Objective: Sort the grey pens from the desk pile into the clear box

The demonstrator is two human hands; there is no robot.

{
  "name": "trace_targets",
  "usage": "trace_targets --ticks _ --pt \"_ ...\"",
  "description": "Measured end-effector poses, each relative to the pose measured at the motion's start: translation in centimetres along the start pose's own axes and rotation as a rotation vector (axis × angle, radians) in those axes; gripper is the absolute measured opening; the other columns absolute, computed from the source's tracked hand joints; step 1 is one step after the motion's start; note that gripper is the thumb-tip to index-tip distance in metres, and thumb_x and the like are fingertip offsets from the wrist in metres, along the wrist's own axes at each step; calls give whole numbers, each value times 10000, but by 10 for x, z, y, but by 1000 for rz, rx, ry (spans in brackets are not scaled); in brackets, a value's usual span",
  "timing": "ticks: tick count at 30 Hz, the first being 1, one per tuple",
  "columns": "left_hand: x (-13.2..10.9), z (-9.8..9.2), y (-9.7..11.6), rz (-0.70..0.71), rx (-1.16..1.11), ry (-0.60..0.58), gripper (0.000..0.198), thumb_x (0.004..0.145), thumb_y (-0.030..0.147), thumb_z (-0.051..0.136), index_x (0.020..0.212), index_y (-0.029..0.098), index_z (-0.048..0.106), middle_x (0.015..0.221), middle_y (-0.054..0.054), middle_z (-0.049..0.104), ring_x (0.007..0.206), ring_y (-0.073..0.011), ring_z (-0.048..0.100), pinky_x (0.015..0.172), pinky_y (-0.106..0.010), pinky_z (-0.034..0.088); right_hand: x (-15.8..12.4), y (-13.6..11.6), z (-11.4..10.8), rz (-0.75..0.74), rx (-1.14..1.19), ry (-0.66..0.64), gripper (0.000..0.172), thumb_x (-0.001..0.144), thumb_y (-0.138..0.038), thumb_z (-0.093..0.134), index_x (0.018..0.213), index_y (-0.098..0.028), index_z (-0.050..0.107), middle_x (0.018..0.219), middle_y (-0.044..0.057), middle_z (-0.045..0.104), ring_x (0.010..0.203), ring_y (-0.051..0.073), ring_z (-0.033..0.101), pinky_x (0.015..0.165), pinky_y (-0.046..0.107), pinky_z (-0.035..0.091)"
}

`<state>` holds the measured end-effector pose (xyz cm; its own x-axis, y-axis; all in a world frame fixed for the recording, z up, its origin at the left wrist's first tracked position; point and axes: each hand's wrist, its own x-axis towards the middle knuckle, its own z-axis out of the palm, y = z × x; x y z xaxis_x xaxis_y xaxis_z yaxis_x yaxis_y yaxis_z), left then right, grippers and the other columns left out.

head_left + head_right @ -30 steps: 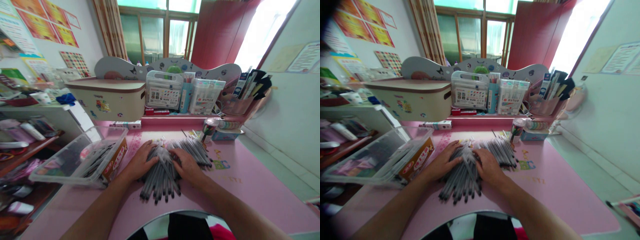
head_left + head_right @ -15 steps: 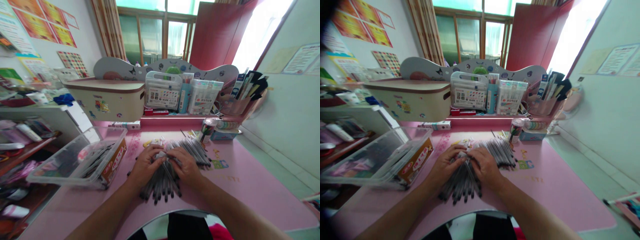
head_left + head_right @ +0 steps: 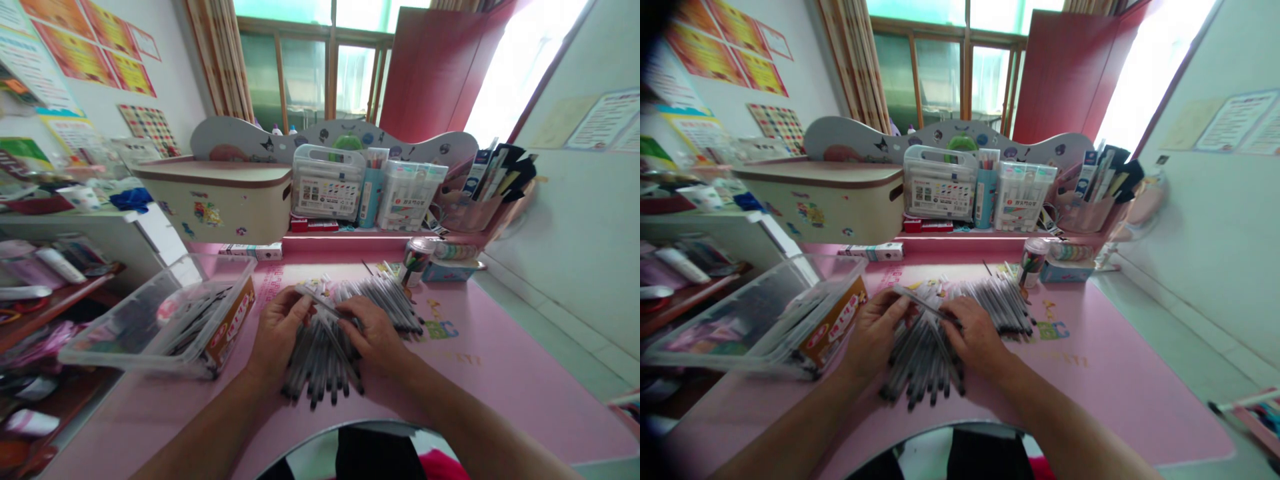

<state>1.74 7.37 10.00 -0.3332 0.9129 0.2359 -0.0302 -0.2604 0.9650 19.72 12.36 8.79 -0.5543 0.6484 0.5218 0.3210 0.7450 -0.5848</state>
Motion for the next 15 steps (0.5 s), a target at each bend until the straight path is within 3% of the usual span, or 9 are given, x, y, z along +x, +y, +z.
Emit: trace_targets --ticks 6,8,11,15 --pt "-1 4 -3 -195 -146 -164 194 796 333 713 889 164 690 813 -17 671 666 -115 565 654 -239 463 0 -7 -2 14 70 -86 122 884 -160 568 960 -175 663 853 37 667 771 167 605 736 283 464" --pt "0 4 -2 -235 -233 -165 230 792 362 714 889 159 665 789 -16 667 631 -106 560 616 -230 459 0 -7 -2 2 104 -102 127 906 -184 553 970 -182 662 851 33 667 769 164 609 734 281 472" --pt "4 2 2 -284 -368 -145 368 777 377 732 1054 191 577 663 32 618 517 -85 515 507 -191 408 -2 -5 -4 -63 67 19 219 934 -214 515 1126 -189 619 1004 78 660 930 208 611 846 350 492" --pt "7 -3 4 -423 -359 -372 669 745 393 766 1276 191 411 555 64 576 376 -64 402 376 -156 259 -2 -4 -4 -205 -94 154 468 922 -187 513 1384 -198 435 1313 151 537 1245 279 480 1051 482 401"
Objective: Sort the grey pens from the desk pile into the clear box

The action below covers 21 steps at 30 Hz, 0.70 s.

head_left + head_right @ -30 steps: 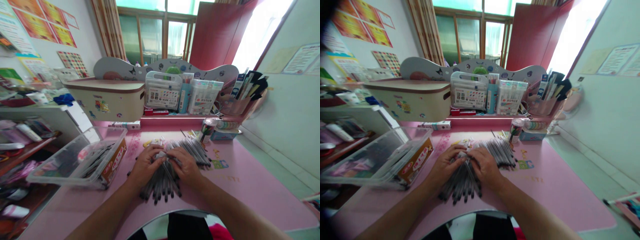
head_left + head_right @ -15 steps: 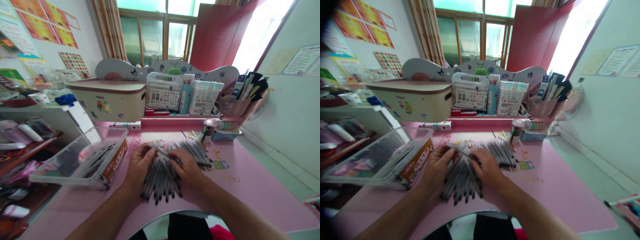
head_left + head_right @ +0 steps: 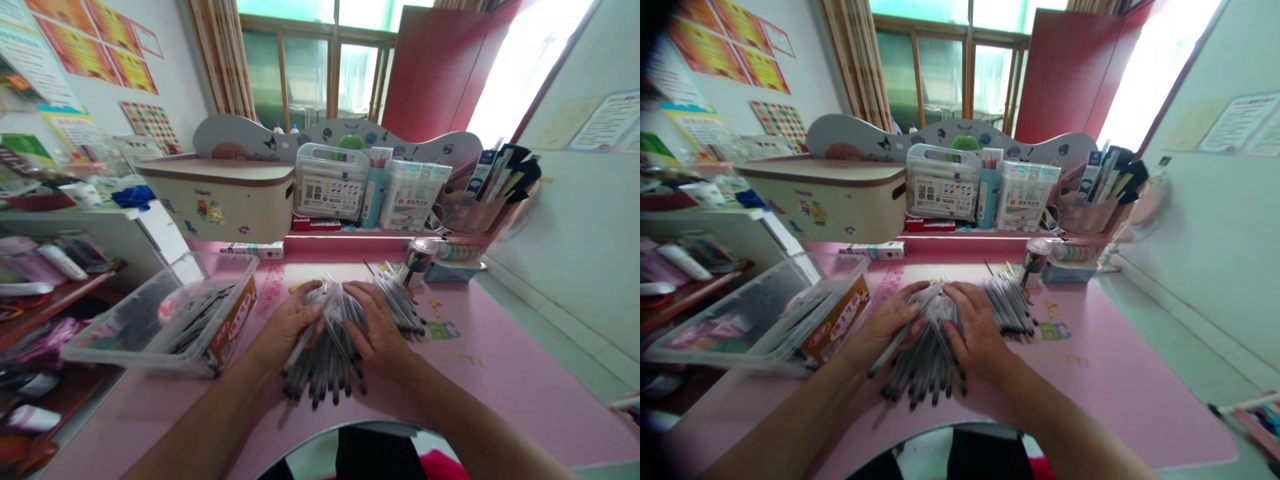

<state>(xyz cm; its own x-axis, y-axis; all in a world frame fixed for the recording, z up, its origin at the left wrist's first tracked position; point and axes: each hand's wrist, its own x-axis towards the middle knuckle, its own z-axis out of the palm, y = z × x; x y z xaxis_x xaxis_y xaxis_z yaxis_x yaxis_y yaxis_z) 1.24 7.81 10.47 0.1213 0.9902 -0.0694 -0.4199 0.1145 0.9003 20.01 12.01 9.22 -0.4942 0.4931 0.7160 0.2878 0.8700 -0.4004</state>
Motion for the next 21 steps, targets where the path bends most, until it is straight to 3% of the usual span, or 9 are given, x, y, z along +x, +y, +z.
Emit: trace_targets --ticks 2,5,8,11,15,21 --pt "0 -3 -3 -99 37 -105 736 731 410 776 1307 171 385 537 56 579 339 -59 362 350 -161 211 0 -1 2 -80 -26 -49 479 928 -172 506 1398 -199 417 1309 152 544 1244 280 483 1054 486 401" --pt "0 -5 -8 -155 1 -160 693 774 452 723 1318 166 402 533 39 587 324 -54 325 346 -169 183 -1 -1 7 -113 6 -146 294 960 -151 447 1234 -196 545 1081 119 642 1041 246 580 928 425 483" --pt "-1 -3 -6 -36 -46 -66 507 822 364 661 1264 175 499 609 10 622 399 -62 399 406 -174 269 -1 2 10 21 55 -160 226 972 -140 400 1080 -177 595 948 100 646 902 218 594 812 361 499" --pt "-3 1 -2 93 77 0 412 759 211 691 1162 171 614 705 -1 646 524 -72 484 521 -188 357 1 3 7 196 90 -176 202 968 -148 396 1009 -166 593 921 89 638 848 199 594 769 322 472" --pt "-4 5 -5 151 304 30 245 810 291 673 1010 152 704 667 9 617 524 -76 457 524 -206 331 2 -1 5 288 87 -290 199 971 -196 401 961 -162 597 883 79 644 812 200 596 744 310 426" --pt "-2 5 -12 213 413 114 224 881 331 583 929 149 704 616 15 607 528 -95 492 562 -225 379 2 -5 5 333 140 -362 249 971 -241 402 871 -174 620 753 28 623 677 164 554 671 278 378"
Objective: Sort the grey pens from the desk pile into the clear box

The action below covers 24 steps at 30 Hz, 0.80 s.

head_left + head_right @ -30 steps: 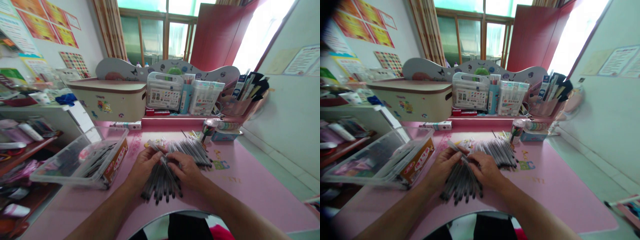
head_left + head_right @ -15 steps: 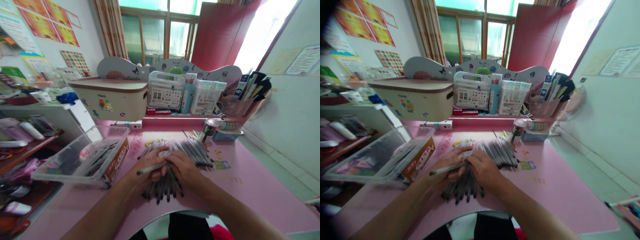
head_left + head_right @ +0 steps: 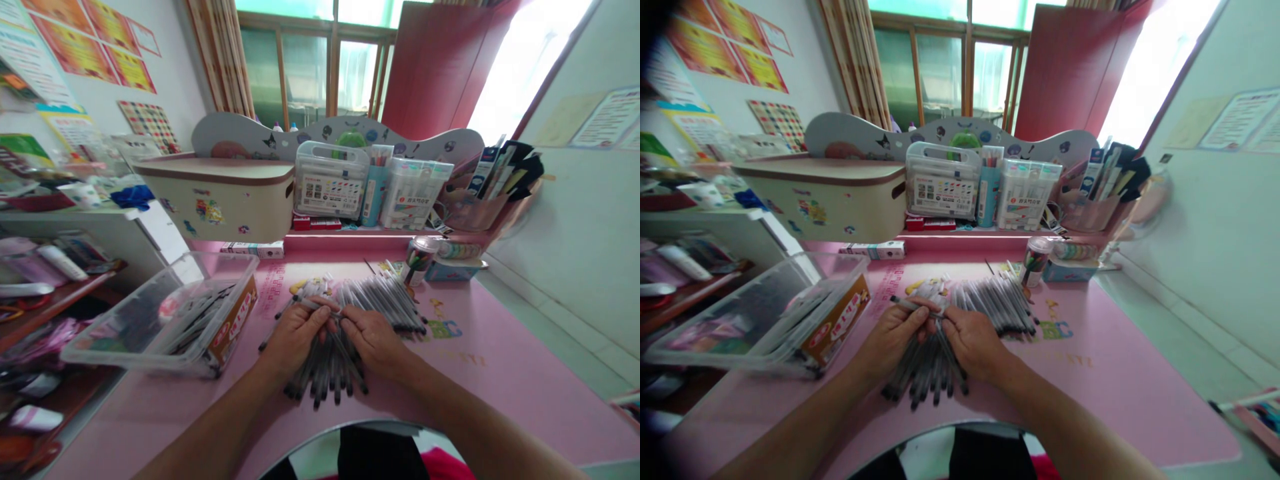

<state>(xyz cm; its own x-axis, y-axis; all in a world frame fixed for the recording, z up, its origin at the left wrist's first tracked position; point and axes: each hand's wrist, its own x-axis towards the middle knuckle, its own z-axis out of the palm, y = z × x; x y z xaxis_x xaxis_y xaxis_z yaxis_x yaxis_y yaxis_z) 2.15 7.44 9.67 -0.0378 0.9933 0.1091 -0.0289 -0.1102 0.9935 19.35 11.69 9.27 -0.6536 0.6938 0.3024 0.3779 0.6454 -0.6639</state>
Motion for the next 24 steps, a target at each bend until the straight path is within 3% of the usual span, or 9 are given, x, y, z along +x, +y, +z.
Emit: trace_targets --ticks 6,11,14,17,20,24 --pt "-2 -1 0 18 10 -4 210 883 331 575 897 154 687 613 17 606 531 -102 506 572 -229 400 -1 0 -2 18 180 -12 299 964 -259 425 1013 -181 710 800 9 665 722 154 589 704 262 411" --pt "-4 -1 3 38 30 5 207 873 349 595 851 162 679 607 18 591 535 -106 499 568 -233 397 -1 4 -3 25 265 -42 336 969 -291 452 1205 -227 683 874 0 698 733 147 594 717 263 429" --pt "-3 -2 5 19 9 74 223 868 379 608 852 167 677 578 36 537 532 -97 462 542 -217 372 -1 9 -5 53 239 -3 400 915 -315 557 1291 -187 612 677 -32 578 591 123 484 600 246 367" --pt "-1 -4 7 -32 -73 136 295 872 450 599 819 165 649 624 26 552 564 -91 477 544 -202 388 1 13 -7 122 278 67 398 897 -333 568 1250 -152 601 591 -67 424 535 110 383 552 246 303" --pt "2 -5 6 -129 -247 26 312 828 464 653 934 178 594 714 -5 637 566 -105 533 509 -205 417 4 16 -9 192 417 133 264 904 -292 483 1084 -178 639 641 -43 453 565 119 400 558 252 315" --pt "3 -6 3 -255 -396 -176 505 776 442 721 1146 212 465 548 59 571 380 -76 406 374 -167 292 7 17 -6 257 623 128 152 814 -227 482 911 -197 596 644 -41 435 538 117 358 509 247 280"
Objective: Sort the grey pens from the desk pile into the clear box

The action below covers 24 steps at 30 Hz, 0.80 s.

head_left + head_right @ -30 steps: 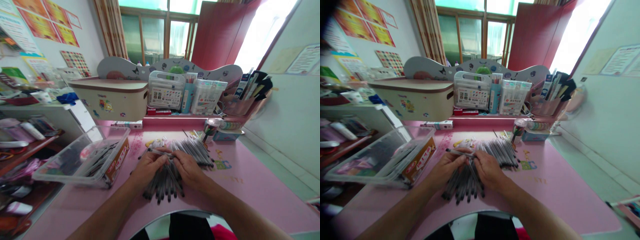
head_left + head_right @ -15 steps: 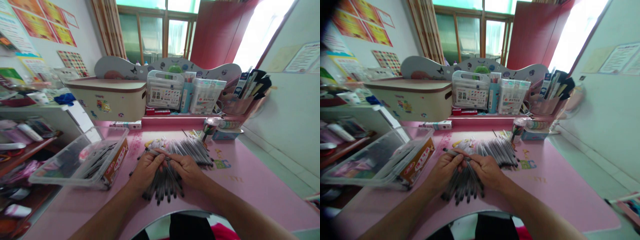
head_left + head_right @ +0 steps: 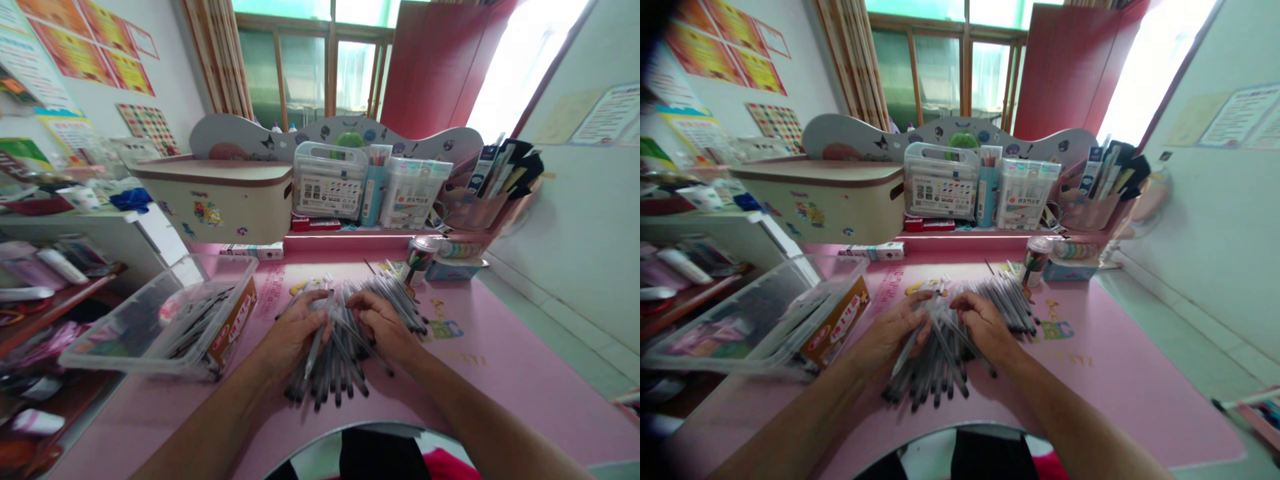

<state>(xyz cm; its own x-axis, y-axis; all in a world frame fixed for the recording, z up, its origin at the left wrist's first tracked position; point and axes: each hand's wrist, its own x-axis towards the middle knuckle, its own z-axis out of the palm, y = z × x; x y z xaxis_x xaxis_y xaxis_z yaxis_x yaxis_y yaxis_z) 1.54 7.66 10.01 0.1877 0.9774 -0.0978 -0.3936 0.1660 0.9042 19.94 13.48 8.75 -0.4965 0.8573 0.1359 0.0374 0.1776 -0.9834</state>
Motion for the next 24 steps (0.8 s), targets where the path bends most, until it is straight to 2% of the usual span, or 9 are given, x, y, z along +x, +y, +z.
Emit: trace_targets --ticks 3,6,9,12,15,17,19,22,24 --pt "-2 -3 -2 -127 -37 -131 495 774 452 728 1120 219 461 495 81 524 335 -52 313 339 -150 213 0 0 2 52 93 -30 145 867 -341 498 868 -206 549 600 -62 354 508 109 297 479 241 238" --pt "-3 -5 -3 -205 -73 -204 372 794 394 721 1043 220 505 461 92 478 328 -38 261 335 -141 181 -2 0 3 102 81 -100 396 909 -536 471 692 -204 466 565 -63 310 496 98 260 455 243 193" --pt "-4 -5 -3 -190 -135 -200 247 825 347 689 977 201 562 454 81 466 334 -36 275 339 -139 190 -3 0 3 166 95 -162 491 870 -605 522 610 -206 405 526 -72 298 463 79 231 434 243 150" --pt "-4 -3 -2 -98 -205 -116 210 812 300 694 963 174 623 561 19 584 419 -58 452 405 -150 341 -1 3 3 237 246 -128 489 825 -611 579 612 -209 400 493 -92 291 414 61 213 406 233 131" --pt "-5 2 -1 15 -133 6 271 731 196 747 992 164 682 778 -36 687 628 -102 605 573 -196 481 3 7 2 279 375 -53 485 786 -605 620 615 -209 398 476 -105 302 383 44 191 383 219 121" --pt "-5 5 -1 91 21 75 274 731 197 759 1000 167 720 884 -57 710 714 -123 629 622 -213 500 4 10 2 291 401 -21 480 769 -599 640 623 -207 403 476 -109 309 377 38 185 376 211 118" --pt "-4 7 -2 150 129 148 227 776 273 746 978 171 746 988 -81 722 789 -149 651 655 -234 515 4 10 3 288 402 -5 472 773 -588 644 638 -206 402 491 -110 311 385 37 187 376 207 120" --pt "0 6 -5 164 76 193 257 815 382 713 949 166 752 1078 -109 727 888 -198 686 724 -277 545 2 6 5 231 383 -15 431 808 -548 633 678 -208 402 514 -108 308 408 45 200 391 205 128" --pt "3 4 -6 147 -11 192 286 806 402 724 946 154 743 1059 -117 739 907 -210 702 744 -283 555 -1 1 6 172 339 -31 370 813 -504 644 738 -210 432 532 -105 319 429 54 220 404 203 146"
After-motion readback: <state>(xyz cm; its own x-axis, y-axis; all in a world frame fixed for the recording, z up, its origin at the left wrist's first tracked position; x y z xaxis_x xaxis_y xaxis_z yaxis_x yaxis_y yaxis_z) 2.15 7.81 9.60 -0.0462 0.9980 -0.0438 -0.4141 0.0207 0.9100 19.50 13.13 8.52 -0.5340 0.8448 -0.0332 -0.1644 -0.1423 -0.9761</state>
